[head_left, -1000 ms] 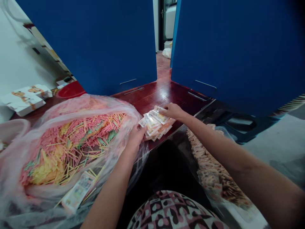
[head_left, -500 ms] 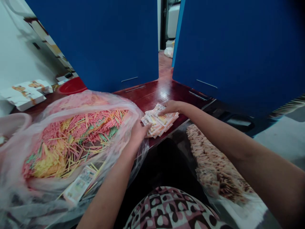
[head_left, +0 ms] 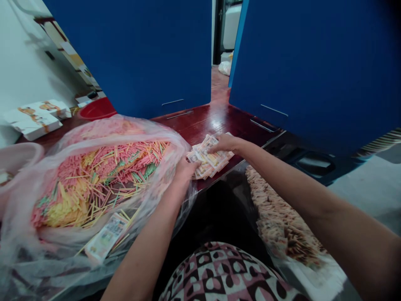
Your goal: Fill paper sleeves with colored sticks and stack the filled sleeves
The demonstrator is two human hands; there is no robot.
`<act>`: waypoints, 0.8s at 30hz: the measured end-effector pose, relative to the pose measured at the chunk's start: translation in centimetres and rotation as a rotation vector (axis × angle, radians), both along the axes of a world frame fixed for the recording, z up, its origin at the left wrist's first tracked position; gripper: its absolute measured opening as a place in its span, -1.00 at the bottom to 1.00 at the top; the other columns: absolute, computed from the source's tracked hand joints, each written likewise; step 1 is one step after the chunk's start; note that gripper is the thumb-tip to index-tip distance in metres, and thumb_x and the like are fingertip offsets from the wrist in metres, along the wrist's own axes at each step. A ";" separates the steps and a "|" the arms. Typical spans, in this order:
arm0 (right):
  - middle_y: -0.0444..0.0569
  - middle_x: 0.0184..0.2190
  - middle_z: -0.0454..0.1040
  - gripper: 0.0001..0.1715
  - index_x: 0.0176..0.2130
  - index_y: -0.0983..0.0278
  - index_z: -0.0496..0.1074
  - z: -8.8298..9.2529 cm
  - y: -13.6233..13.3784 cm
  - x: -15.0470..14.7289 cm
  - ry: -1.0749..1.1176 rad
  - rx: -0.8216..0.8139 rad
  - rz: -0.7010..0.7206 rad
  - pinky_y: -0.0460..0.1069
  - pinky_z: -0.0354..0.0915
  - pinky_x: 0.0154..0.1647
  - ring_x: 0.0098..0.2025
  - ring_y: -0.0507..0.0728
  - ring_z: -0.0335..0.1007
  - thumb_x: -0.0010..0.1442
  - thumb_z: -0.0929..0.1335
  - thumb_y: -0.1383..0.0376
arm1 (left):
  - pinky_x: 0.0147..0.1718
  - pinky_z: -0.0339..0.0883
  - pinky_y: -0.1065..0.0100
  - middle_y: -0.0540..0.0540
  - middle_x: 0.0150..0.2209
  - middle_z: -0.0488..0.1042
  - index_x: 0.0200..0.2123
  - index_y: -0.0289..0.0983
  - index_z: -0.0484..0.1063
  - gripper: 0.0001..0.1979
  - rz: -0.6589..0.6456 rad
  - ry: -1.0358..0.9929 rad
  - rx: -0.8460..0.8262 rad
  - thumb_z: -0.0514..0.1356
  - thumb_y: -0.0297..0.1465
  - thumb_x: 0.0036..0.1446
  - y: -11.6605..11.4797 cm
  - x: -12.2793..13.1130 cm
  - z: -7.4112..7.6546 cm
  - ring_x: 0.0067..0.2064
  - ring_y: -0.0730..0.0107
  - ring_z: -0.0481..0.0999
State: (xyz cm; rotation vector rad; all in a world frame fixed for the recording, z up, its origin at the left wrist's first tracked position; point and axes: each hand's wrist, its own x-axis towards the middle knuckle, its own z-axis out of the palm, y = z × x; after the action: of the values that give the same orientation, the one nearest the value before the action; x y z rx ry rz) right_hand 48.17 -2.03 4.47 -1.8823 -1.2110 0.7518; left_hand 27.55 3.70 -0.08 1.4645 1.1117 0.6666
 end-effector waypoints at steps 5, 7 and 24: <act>0.02 -0.28 0.68 -0.61 -0.33 0.23 0.59 -0.5 -1.3 -1.0 0.245 0.000 0.011 0.21 0.56 -0.08 -0.23 0.29 0.62 -0.19 0.66 0.26 | -0.14 0.52 0.18 -0.08 -0.27 0.64 -0.20 -0.23 0.57 -0.70 0.006 0.014 0.047 0.43 -0.43 -0.07 -1.1 -0.3 0.0 -0.21 0.15 0.64; 0.01 -0.28 0.66 -0.57 -0.28 0.24 0.58 -0.7 -2.0 -1.1 0.127 0.056 -0.003 0.21 0.53 -0.02 -0.19 0.29 0.61 -0.19 0.66 0.24 | -0.09 0.51 0.14 -0.08 -0.28 0.61 -0.26 -0.23 0.57 -0.76 0.021 0.063 0.170 0.43 -0.38 -0.06 -1.6 -0.5 -0.3 -0.19 0.14 0.61; 0.00 -0.09 0.68 -0.24 -0.03 0.24 0.51 -5.2 -7.3 -2.5 0.496 0.376 -0.066 0.21 0.50 0.16 -0.08 0.22 0.63 -0.20 0.67 0.08 | 0.20 0.40 0.06 -0.15 0.08 0.53 0.23 -0.17 0.35 -0.29 -0.104 -0.219 0.401 0.38 -0.52 -0.03 -3.1 -1.6 -2.2 0.11 0.14 0.55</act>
State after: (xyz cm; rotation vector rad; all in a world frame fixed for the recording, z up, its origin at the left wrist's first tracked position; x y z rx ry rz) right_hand 45.68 -9.35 -0.76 -1.3192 -0.8933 0.8269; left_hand 26.00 0.58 -2.26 1.7244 0.7543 0.9908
